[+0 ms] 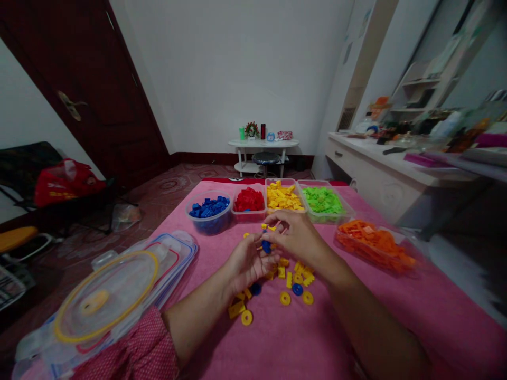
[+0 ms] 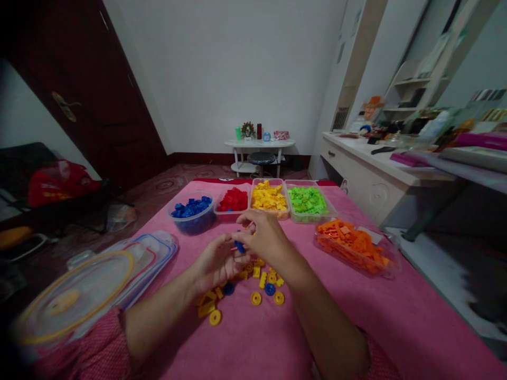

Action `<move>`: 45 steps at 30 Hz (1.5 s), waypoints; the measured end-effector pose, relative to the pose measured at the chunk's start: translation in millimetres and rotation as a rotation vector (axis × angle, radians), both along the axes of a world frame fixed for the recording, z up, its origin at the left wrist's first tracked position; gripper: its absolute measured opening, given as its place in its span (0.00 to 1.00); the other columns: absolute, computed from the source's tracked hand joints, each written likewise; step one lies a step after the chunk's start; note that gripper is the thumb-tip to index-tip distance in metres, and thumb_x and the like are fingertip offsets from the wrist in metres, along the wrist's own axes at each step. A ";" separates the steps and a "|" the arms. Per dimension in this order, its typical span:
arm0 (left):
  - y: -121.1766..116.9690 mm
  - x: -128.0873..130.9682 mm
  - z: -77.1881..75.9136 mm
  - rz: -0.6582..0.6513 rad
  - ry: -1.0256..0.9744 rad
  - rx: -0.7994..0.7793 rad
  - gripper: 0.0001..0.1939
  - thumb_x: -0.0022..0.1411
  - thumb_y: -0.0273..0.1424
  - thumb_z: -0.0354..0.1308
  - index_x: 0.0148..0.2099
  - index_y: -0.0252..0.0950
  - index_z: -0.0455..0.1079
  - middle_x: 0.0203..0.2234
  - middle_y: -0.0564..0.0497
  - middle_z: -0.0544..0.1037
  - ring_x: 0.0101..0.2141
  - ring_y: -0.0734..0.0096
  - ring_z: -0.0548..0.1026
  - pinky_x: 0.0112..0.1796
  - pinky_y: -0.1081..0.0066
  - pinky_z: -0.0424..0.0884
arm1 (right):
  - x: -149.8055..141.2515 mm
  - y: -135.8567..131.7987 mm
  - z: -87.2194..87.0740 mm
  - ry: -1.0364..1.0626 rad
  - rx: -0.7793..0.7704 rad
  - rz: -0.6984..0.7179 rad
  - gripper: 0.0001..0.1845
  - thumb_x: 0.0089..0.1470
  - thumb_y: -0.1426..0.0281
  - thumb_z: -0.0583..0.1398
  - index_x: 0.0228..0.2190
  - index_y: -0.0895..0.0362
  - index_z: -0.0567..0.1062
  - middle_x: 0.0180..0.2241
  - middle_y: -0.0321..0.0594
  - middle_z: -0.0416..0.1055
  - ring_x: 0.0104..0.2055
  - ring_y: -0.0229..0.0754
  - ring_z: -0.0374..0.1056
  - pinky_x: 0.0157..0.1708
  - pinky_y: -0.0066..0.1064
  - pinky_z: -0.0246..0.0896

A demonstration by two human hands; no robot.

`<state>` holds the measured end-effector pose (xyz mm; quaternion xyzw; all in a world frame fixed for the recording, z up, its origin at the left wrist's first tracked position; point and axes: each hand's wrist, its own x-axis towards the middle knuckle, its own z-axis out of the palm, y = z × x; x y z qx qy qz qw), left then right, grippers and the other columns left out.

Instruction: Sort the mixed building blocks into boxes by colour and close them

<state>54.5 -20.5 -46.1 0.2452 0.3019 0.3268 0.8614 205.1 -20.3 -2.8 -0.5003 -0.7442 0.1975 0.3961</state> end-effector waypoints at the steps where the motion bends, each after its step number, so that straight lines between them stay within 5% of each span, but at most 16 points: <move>1: 3.1 -2.2 4.1 -0.001 -0.025 -0.021 0.10 0.59 0.32 0.50 0.39 0.30 0.67 0.29 0.44 0.73 0.24 0.76 0.71 0.19 0.83 0.62 | -2.1 -1.0 0.4 0.016 0.025 -0.001 0.10 0.44 0.72 0.64 0.33 0.58 0.77 0.32 0.38 0.75 0.27 0.34 0.65 0.28 0.26 0.59; 5: 33.4 -20.5 34.7 0.085 0.115 0.084 0.03 0.57 0.22 0.52 0.35 0.28 0.66 0.24 0.50 0.69 0.16 0.87 0.61 0.12 0.87 0.47 | 0.8 -1.5 2.6 0.061 0.056 -0.052 0.04 0.48 0.71 0.62 0.30 0.57 0.77 0.29 0.37 0.75 0.27 0.35 0.66 0.29 0.27 0.59; 9: 86.8 -51.2 62.3 0.391 0.397 0.459 0.02 0.53 0.23 0.56 0.31 0.28 0.67 0.22 0.51 0.69 0.17 0.85 0.62 0.14 0.86 0.49 | 3.9 -0.2 2.4 0.026 0.043 -0.033 0.04 0.50 0.72 0.61 0.28 0.57 0.78 0.27 0.37 0.75 0.27 0.35 0.66 0.29 0.28 0.59; 12: 119.2 -77.1 63.0 0.522 0.756 0.681 0.06 0.52 0.27 0.58 0.33 0.29 0.70 0.24 0.49 0.72 0.22 0.79 0.68 0.21 0.81 0.63 | 3.5 2.3 -4.3 -0.044 0.047 -0.021 0.05 0.50 0.73 0.60 0.29 0.56 0.78 0.29 0.37 0.76 0.29 0.36 0.67 0.30 0.28 0.59; 15: 128.8 -97.4 54.5 0.470 1.143 0.989 0.12 0.52 0.31 0.58 0.40 0.31 0.73 0.33 0.46 0.77 0.34 0.68 0.74 0.36 0.72 0.70 | 2.1 5.1 -13.7 -0.142 0.000 -0.030 0.06 0.49 0.73 0.60 0.30 0.56 0.78 0.30 0.38 0.76 0.30 0.37 0.67 0.31 0.29 0.59; 18: 115.0 -102.1 48.0 0.426 1.460 1.376 0.18 0.54 0.32 0.58 0.47 0.33 0.73 0.46 0.44 0.74 0.47 0.61 0.70 0.50 0.65 0.64 | -2.0 5.6 -20.1 -0.228 -0.067 -0.016 0.08 0.49 0.73 0.59 0.32 0.56 0.78 0.31 0.39 0.76 0.31 0.38 0.68 0.32 0.28 0.59; 21: 89.8 -89.1 40.7 0.212 1.588 1.587 0.15 0.58 0.29 0.52 0.47 0.35 0.73 0.43 0.44 0.75 0.46 0.63 0.70 0.50 0.66 0.64 | -6.5 5.0 -21.7 -0.288 -0.091 -0.009 0.08 0.50 0.72 0.59 0.33 0.56 0.78 0.33 0.40 0.76 0.33 0.39 0.68 0.33 0.28 0.59; 24: 69.2 -69.5 24.3 -0.160 1.654 1.590 0.15 0.61 0.25 0.47 0.41 0.34 0.75 0.39 0.43 0.76 0.41 0.64 0.72 0.44 0.69 0.67 | -7.1 5.1 -19.9 -0.288 -0.079 -0.014 0.09 0.51 0.73 0.58 0.34 0.56 0.78 0.34 0.40 0.76 0.34 0.39 0.69 0.35 0.28 0.59; 26: 62.7 -59.3 9.5 -0.261 1.719 1.552 0.15 0.60 0.23 0.46 0.41 0.32 0.74 0.42 0.41 0.75 0.42 0.63 0.72 0.43 0.69 0.67 | -6.3 4.4 -17.7 -0.284 -0.074 -0.001 0.09 0.51 0.74 0.58 0.33 0.56 0.78 0.33 0.40 0.76 0.34 0.39 0.68 0.34 0.28 0.58; 30: 63.6 -50.1 -14.8 -0.271 1.825 1.468 0.14 0.61 0.24 0.48 0.43 0.27 0.74 0.43 0.35 0.73 0.43 0.57 0.71 0.43 0.66 0.68 | -11.7 -7.4 -15.8 -0.398 -0.160 0.182 0.06 0.47 0.75 0.59 0.29 0.56 0.77 0.30 0.36 0.75 0.31 0.36 0.68 0.29 0.25 0.53; 34: 68.7 -45.6 -20.3 -0.286 1.886 1.411 0.15 0.61 0.23 0.47 0.43 0.26 0.74 0.43 0.34 0.72 0.45 0.55 0.71 0.42 0.65 0.68 | -34.2 -32.2 -23.9 -0.585 -0.263 0.326 0.10 0.42 0.69 0.65 0.32 0.54 0.77 0.32 0.36 0.75 0.34 0.39 0.69 0.28 0.26 0.50; 39: 66.9 -39.6 -12.0 -0.315 1.935 1.366 0.16 0.61 0.23 0.47 0.44 0.28 0.74 0.42 0.35 0.74 0.43 0.54 0.74 0.41 0.66 0.68 | -52.3 -42.2 -34.8 -0.721 -0.245 0.270 0.11 0.47 0.76 0.59 0.35 0.57 0.76 0.38 0.44 0.75 0.41 0.45 0.69 0.34 0.29 0.52; 45: 55.0 -42.9 -12.6 -0.334 1.902 1.444 0.15 0.60 0.26 0.48 0.42 0.31 0.75 0.41 0.37 0.74 0.39 0.55 0.75 0.38 0.65 0.69 | -7.5 -16.7 -16.2 -0.731 -0.191 0.039 0.13 0.47 0.74 0.58 0.35 0.52 0.77 0.36 0.40 0.75 0.38 0.43 0.69 0.31 0.28 0.50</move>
